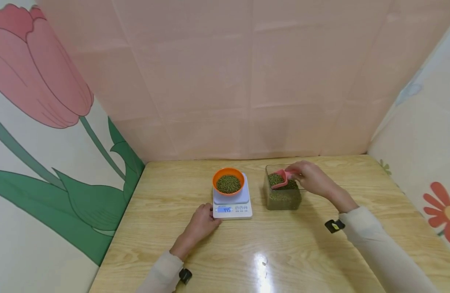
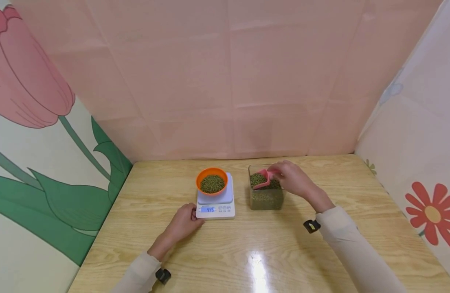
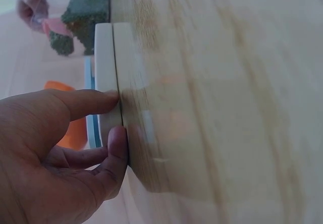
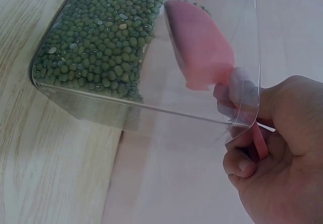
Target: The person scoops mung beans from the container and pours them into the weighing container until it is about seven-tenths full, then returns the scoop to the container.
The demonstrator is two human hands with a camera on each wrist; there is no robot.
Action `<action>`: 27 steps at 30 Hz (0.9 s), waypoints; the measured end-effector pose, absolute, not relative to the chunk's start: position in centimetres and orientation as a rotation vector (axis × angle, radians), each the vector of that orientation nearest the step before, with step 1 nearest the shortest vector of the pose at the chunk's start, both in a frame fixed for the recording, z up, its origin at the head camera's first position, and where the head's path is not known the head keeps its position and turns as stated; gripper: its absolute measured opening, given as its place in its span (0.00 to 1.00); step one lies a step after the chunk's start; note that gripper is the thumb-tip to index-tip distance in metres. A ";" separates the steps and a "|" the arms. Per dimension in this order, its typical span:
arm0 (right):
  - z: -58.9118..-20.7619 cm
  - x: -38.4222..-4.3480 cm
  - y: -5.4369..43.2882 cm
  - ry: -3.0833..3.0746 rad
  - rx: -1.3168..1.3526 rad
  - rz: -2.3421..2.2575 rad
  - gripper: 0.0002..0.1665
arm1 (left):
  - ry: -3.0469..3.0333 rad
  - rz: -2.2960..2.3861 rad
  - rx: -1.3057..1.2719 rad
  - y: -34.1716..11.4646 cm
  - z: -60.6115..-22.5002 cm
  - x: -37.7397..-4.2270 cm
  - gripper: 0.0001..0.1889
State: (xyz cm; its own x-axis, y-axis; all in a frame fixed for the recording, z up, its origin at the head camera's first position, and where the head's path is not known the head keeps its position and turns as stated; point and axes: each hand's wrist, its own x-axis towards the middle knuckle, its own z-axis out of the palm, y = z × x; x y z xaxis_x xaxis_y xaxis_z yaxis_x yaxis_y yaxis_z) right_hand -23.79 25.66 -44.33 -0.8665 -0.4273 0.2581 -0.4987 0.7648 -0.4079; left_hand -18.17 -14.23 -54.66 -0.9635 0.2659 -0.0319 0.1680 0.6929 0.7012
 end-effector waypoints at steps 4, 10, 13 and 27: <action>-44.4 -23.7 25.9 -2.813 0.722 0.726 0.14 | 2.768 1.124 0.361 -14.2 -54.6 -18.1 0.21; -44.6 -23.6 26.1 -2.800 0.703 0.758 0.14 | 2.762 1.134 0.363 -14.2 -54.6 -18.1 0.21; -44.7 -23.5 26.2 -2.791 0.699 0.762 0.14 | 2.760 1.133 0.361 -14.3 -54.7 -18.2 0.21; -45.1 -23.4 26.7 -2.765 0.664 0.826 0.13 | 2.759 1.141 0.351 -14.3 -54.5 -18.1 0.22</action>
State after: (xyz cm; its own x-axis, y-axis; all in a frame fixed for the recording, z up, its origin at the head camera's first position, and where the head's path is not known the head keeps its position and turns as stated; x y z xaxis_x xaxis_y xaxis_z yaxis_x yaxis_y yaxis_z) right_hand -23.41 26.70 -45.12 -0.8840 -0.3655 0.2916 -0.4655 0.7459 -0.4764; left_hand -18.09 -14.27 -54.48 -0.9637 0.2646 -0.0356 0.1622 0.6861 0.7092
